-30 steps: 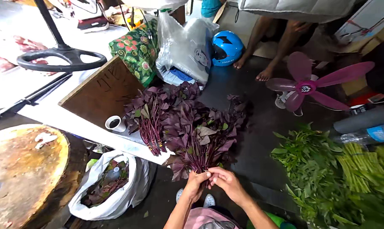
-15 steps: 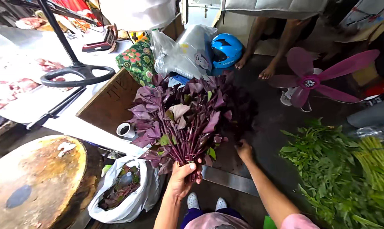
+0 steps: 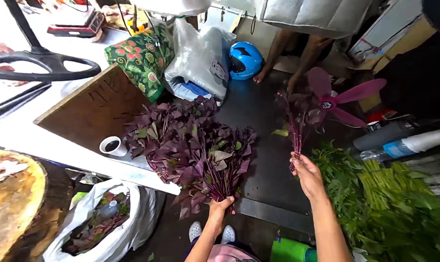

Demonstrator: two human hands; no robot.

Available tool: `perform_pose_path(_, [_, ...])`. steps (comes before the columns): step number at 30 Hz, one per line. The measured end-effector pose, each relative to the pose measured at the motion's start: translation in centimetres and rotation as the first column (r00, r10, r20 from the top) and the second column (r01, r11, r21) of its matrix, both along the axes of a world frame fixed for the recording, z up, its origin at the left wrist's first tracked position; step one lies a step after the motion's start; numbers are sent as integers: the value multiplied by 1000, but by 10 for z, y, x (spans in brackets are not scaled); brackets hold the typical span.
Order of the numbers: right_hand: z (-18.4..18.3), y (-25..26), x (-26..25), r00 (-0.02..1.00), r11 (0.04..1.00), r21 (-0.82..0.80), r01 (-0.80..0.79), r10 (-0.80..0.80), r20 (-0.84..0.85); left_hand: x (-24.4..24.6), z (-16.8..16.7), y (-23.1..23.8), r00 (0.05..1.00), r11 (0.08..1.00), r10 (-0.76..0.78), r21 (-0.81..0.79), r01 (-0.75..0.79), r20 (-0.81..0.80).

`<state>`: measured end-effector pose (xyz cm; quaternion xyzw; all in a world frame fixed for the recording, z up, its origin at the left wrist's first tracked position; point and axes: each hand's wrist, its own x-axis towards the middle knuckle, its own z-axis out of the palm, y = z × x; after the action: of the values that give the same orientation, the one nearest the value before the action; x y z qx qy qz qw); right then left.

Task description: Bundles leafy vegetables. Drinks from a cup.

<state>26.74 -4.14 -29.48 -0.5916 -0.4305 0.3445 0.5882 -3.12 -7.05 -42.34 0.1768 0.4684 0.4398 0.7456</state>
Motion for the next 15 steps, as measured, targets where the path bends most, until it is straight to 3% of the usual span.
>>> perform_pose_path(4, [18,4,-31,958,971,178,-161,197,-208,2,2,0,1000,1000,0,-5,1,5])
perform_pose_path(8, [16,16,-70,908,941,175,-289,327,-261,1,2,0,1000,1000,-7,-22,7,0])
perform_pose_path(11, [-6,9,-113,930,931,-70,-357,347,-121,1,0,2,1000,999,-18,-35,18,5])
perform_pose_path(15, [-54,-17,-160,914,806,-467,-363,406,-9,-1,-1,2,999,999,-15,-37,17,40])
